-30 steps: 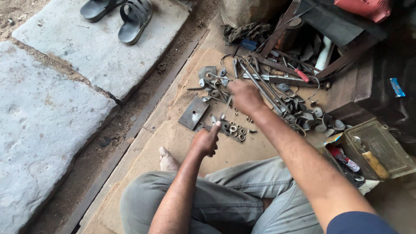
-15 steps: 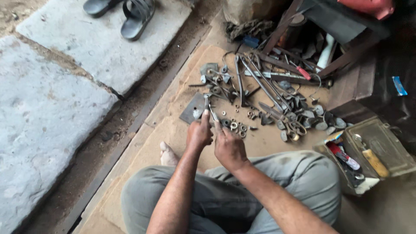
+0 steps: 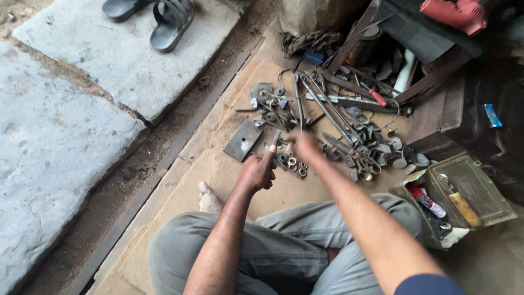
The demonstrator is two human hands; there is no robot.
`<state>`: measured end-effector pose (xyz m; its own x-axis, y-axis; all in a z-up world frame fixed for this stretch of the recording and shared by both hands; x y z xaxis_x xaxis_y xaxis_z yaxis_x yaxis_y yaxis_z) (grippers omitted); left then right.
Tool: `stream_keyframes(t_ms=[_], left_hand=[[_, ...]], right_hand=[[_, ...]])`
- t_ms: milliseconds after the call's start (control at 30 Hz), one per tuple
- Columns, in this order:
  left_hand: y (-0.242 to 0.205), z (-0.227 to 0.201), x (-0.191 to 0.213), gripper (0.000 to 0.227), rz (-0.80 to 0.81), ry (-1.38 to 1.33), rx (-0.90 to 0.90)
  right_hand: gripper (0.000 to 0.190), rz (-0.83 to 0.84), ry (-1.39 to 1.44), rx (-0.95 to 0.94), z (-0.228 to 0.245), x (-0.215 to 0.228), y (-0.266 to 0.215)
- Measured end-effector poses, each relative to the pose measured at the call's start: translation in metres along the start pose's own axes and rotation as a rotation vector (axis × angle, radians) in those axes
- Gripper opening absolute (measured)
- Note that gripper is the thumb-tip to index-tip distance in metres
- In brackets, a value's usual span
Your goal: The person threads a metal rod through several washers and small circular mechanical components by hand, holding the parts over a work area on the ground.
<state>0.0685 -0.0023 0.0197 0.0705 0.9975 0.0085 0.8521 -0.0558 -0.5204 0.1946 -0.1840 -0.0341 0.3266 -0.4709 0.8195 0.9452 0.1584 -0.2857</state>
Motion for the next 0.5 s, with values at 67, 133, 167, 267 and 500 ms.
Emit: stream_keyframes(t_ms=[67,133,167,267,500], left_hand=[[0.0,0.005,-0.003,0.075,-0.015,0.07,0.028],[0.003,0.005,0.002,0.075,-0.049,0.086,0.041],[0.003,0.007,0.004,0.076,-0.069,0.065,0.046],[0.003,0.012,0.012,0.08,-0.142,0.065,0.094],[-0.012,-0.003,0.029,0.084,-0.267,0.307,0.126]], right_hand=[[0.034,-0.118,-0.144,-0.007,0.024,0.046,0.008],[0.038,-0.182,-0.322,0.068,0.064,0.084,0.011],[0.036,-0.281,-0.405,0.244,0.096,0.101,0.003],[0.029,-0.315,-0.583,0.441,0.152,0.11,-0.029],[0.019,-0.498,-0.435,0.75,0.233,0.106,-0.151]])
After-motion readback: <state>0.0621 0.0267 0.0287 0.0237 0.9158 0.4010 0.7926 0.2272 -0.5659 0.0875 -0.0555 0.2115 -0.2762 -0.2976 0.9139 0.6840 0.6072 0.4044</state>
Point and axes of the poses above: each hand's wrist, its own y-axis towards the middle knuckle, its own x-axis out of the back of the hand, z = x × y, the point moved 10 cm from there along y, towards the middle knuckle, and after that the axes turned 1 degree about -y, right-handed, at the moved point
